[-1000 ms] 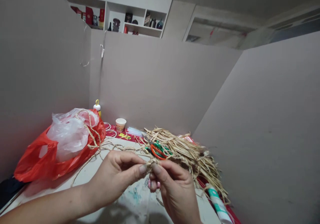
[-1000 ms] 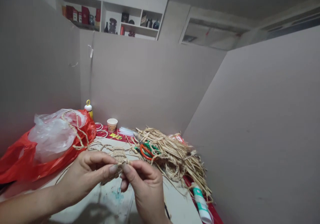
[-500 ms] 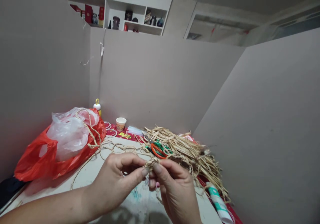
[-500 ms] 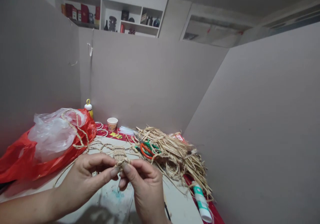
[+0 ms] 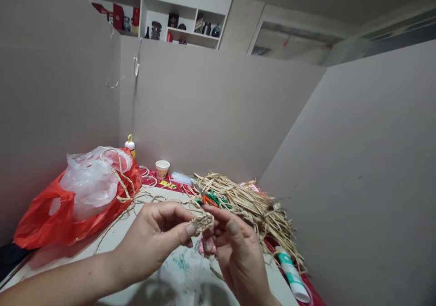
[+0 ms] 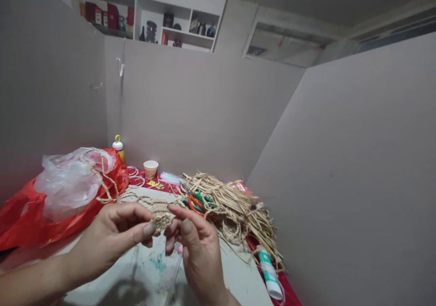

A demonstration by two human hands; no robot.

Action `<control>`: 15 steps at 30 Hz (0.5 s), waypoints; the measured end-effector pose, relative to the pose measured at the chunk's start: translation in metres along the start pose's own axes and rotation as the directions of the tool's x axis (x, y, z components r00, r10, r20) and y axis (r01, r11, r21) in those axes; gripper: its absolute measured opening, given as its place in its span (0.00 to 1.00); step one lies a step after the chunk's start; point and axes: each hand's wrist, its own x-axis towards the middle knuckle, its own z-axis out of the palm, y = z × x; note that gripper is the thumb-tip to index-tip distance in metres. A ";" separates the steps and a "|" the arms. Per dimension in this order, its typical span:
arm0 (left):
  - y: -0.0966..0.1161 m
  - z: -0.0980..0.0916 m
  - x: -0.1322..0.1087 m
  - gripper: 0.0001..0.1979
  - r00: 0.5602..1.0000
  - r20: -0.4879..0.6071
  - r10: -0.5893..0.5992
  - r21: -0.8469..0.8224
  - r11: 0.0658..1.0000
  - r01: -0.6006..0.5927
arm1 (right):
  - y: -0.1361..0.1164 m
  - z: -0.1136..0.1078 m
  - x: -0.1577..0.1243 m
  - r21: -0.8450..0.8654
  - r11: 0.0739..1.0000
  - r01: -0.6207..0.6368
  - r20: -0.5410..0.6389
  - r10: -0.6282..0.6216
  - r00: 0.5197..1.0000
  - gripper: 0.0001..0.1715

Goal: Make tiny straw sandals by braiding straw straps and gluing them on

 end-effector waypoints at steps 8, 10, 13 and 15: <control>0.001 0.003 -0.004 0.06 0.985 0.058 0.163 0.202 0.964 -0.171 | -0.008 -0.006 -0.003 -0.244 0.960 0.135 0.029 -0.132 0.991 0.05; 0.000 0.003 -0.004 0.05 0.991 0.050 0.123 0.192 0.973 -0.131 | -0.012 -0.006 -0.003 -0.320 0.929 0.185 0.066 -0.173 0.983 0.03; -0.001 0.001 -0.003 0.03 0.998 0.069 0.008 0.092 0.996 -0.015 | -0.018 -0.006 -0.002 -0.380 0.882 0.278 0.142 -0.242 0.960 0.05; -0.002 0.001 -0.002 0.03 0.994 0.097 -0.056 0.009 0.998 0.056 | -0.020 -0.008 0.001 -0.382 0.871 0.309 0.188 -0.254 0.949 0.06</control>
